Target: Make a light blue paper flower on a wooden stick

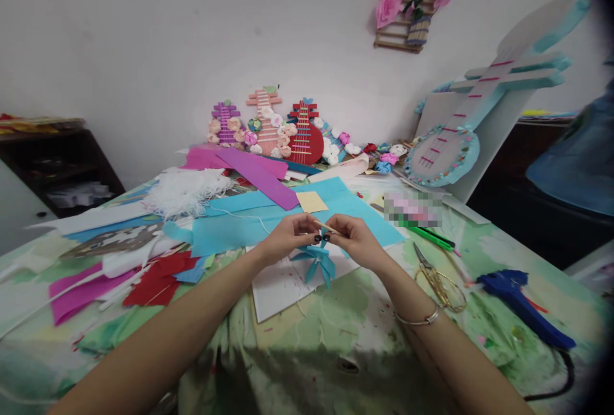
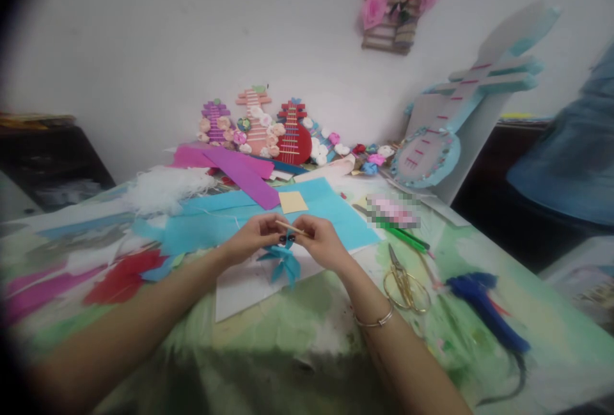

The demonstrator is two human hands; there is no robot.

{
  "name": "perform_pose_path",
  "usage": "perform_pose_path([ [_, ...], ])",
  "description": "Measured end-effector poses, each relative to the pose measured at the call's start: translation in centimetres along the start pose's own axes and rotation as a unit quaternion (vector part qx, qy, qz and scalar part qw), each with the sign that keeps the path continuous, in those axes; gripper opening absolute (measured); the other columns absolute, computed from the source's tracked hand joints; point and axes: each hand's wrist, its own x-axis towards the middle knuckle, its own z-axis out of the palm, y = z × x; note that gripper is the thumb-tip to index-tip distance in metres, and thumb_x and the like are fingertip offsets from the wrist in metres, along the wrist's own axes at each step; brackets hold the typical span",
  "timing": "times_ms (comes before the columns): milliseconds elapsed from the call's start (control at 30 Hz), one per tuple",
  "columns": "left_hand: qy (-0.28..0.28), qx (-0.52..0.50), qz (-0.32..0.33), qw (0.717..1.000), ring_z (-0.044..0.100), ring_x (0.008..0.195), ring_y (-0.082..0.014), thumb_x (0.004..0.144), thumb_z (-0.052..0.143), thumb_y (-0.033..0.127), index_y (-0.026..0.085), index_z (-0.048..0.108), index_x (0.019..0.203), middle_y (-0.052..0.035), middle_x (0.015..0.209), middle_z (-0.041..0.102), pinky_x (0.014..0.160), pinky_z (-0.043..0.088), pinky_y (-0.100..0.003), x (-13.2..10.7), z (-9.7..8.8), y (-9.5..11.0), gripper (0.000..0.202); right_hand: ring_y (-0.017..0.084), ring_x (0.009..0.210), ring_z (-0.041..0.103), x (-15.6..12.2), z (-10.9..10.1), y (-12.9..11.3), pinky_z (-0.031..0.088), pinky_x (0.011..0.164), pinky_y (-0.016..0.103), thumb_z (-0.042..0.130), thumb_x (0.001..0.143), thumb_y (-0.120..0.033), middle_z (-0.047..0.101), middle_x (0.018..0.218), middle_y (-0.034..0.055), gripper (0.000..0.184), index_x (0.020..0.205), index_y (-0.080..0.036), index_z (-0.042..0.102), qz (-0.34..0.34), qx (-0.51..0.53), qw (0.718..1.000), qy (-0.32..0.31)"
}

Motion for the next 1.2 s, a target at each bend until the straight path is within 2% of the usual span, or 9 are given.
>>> perform_pose_path([
  [167,-0.02,0.005,-0.001,1.0,0.055,0.067,-0.0115,0.063,0.076,0.033,0.01,0.058,0.079,-0.0032,0.073,0.06,0.063,0.041,-0.024,-0.1,0.1,0.1,0.033,0.007,0.055,0.037,0.0,0.1,0.1,0.029,0.051,0.021,0.062,0.074,-0.04,0.048,0.063,-0.0035,0.024,0.073,-0.017,0.055,0.008,0.013,1.0,0.003],
  [333,-0.027,-0.036,-0.01,0.999,0.054,0.063,-0.0096,0.062,0.077,0.032,0.01,0.055,0.074,-0.0019,0.07,0.058,0.061,0.041,-0.022,0.0,0.1,0.1,0.033,0.009,0.058,0.044,-0.1,0.0,-0.1,0.034,0.054,0.022,0.062,0.074,-0.037,0.051,0.066,-0.0025,0.022,0.077,-0.017,0.054,0.009,0.052,0.999,0.007],
  [467,-0.004,-0.034,0.009,0.999,0.053,0.059,-0.0077,0.062,0.077,0.032,0.011,0.052,0.072,0.0006,0.066,0.056,0.058,0.039,-0.02,0.0,0.1,0.3,0.033,0.011,0.065,0.05,-0.1,-0.1,-0.4,0.038,0.059,0.023,0.063,0.074,-0.037,0.055,0.072,-0.0006,0.024,0.084,-0.018,0.054,0.007,0.097,0.995,0.02],
  [567,0.014,-0.025,0.018,0.999,0.054,0.059,-0.0077,0.062,0.077,0.033,0.012,0.051,0.073,0.0011,0.067,0.057,0.058,0.039,-0.019,-0.1,0.2,0.4,0.035,0.01,0.062,0.049,-0.1,0.1,-0.2,0.037,0.056,0.023,0.064,0.073,-0.037,0.055,0.071,-0.0011,0.029,0.093,-0.019,0.053,0.018,0.103,0.995,0.008],
  [667,0.018,-0.027,0.012,0.999,0.055,0.06,-0.0085,0.062,0.077,0.034,0.013,0.05,0.076,0.0004,0.068,0.06,0.058,0.04,-0.019,-0.1,0.2,0.4,0.037,0.008,0.056,0.044,-0.1,0.2,0.2,0.034,0.053,0.021,0.065,0.071,-0.033,0.051,0.067,-0.0036,0.034,0.099,-0.019,0.052,0.026,0.086,0.996,-0.001],
  [833,0.017,-0.018,-0.002,1.0,0.058,0.06,-0.0102,0.062,0.076,0.036,0.014,0.048,0.078,-0.0008,0.069,0.063,0.058,0.041,-0.02,0.1,-0.1,0.3,0.039,0.007,0.053,0.041,-0.2,0.2,0.0,0.031,0.051,0.02,0.061,0.071,-0.026,0.049,0.065,-0.0045,0.031,0.099,-0.018,0.052,0.027,0.068,0.997,0.0],
  [967,0.028,0.004,0.009,1.0,0.058,0.059,-0.0105,0.063,0.075,0.037,0.014,0.048,0.077,-0.0003,0.067,0.062,0.058,0.041,-0.021,0.2,-0.2,0.3,0.038,0.007,0.052,0.039,-0.2,0.2,-0.1,0.03,0.049,0.02,0.06,0.07,-0.024,0.048,0.063,-0.0052,0.031,0.099,-0.018,0.052,0.028,0.028,0.999,0.021],
  [1200,0.046,0.069,0.006,0.996,0.047,0.046,-0.0055,0.067,0.07,0.039,0.014,0.051,0.085,0.0032,0.058,0.058,0.046,0.028,-0.017,0.2,-0.1,0.3,0.036,0.01,0.06,0.044,0.0,0.4,0.6,0.032,0.056,0.021,0.06,0.069,-0.026,0.055,0.069,-0.0013,0.02,0.087,-0.018,0.06,0.026,-0.078,0.996,0.036],
])
